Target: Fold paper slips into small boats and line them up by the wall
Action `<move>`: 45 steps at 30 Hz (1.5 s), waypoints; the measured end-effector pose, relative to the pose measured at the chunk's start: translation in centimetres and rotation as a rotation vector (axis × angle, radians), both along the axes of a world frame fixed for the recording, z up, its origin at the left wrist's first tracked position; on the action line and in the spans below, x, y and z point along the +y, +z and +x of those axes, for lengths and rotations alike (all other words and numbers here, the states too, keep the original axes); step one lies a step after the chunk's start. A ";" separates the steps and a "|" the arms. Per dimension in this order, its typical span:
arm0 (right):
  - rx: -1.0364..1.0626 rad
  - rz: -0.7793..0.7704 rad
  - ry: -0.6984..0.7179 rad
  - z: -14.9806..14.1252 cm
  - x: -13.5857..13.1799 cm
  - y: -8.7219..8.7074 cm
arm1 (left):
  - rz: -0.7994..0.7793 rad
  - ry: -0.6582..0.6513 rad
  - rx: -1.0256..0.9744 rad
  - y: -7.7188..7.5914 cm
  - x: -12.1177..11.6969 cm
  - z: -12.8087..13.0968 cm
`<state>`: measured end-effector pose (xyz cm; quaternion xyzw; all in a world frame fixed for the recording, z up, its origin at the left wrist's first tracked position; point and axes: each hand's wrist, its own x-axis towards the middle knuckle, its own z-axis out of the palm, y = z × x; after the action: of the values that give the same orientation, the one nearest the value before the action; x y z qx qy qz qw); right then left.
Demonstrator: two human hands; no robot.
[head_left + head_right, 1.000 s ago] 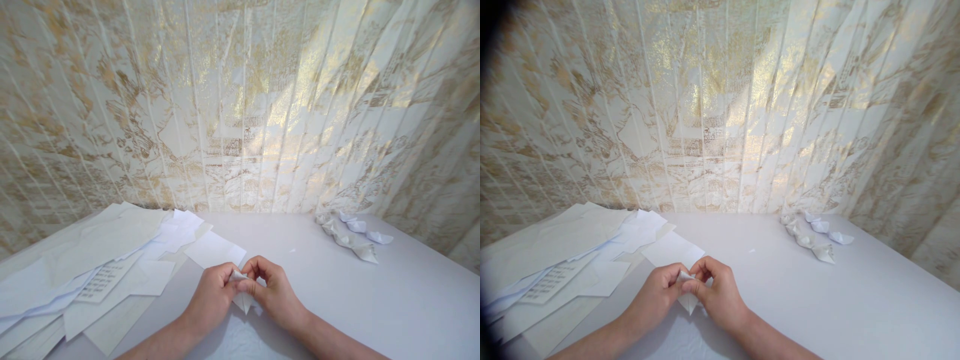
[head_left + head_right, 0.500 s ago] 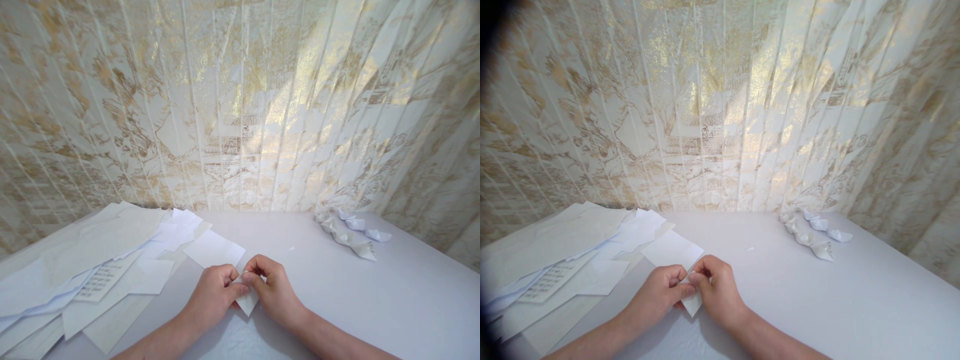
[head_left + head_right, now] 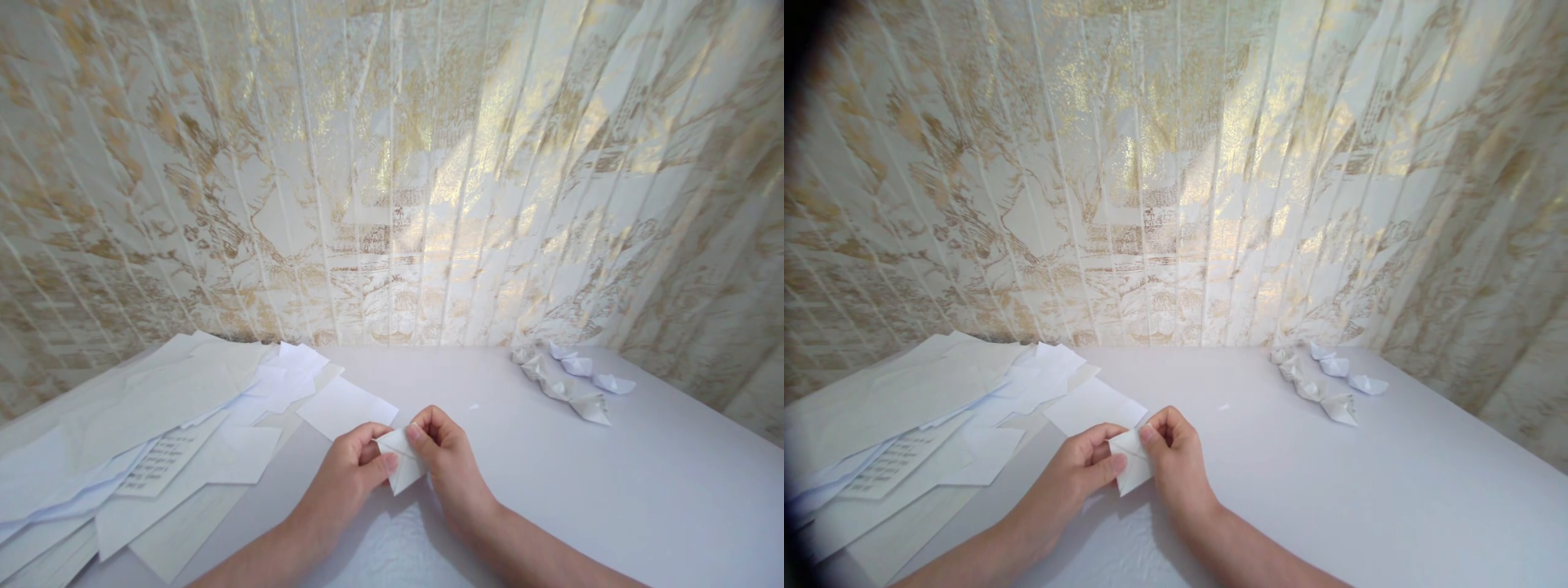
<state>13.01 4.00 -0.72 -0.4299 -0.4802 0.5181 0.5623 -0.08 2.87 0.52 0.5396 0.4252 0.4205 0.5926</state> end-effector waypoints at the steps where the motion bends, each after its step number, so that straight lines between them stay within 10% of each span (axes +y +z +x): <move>1: 0.025 -0.008 0.002 -0.1 -0.1 0.0 | -0.011 -0.003 -0.014 -0.1 -0.1 0.1; 19: -0.027 0.028 0.149 0.0 -0.1 -0.1 | 0.400 0.186 0.322 0.2 0.8 -1.5; 23: -0.454 0.418 0.014 1.1 0.2 -0.3 | 0.872 0.175 0.698 -0.6 1.4 -2.5; 27: -0.906 0.810 0.146 1.9 0.6 -0.6 | 1.008 0.031 0.801 -1.4 1.4 -2.8; 38: -1.110 0.804 0.350 2.9 1.0 -0.3 | 0.804 -0.198 0.959 -0.5 0.4 -3.7; 45: -1.094 0.615 0.253 2.3 0.7 -0.4 | 0.489 -0.069 0.946 -0.2 1.1 -3.3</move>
<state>15.32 4.73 -1.14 -0.3913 -0.8714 0.1249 0.2682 -3.33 3.99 0.34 0.8064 0.5175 0.1983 0.2065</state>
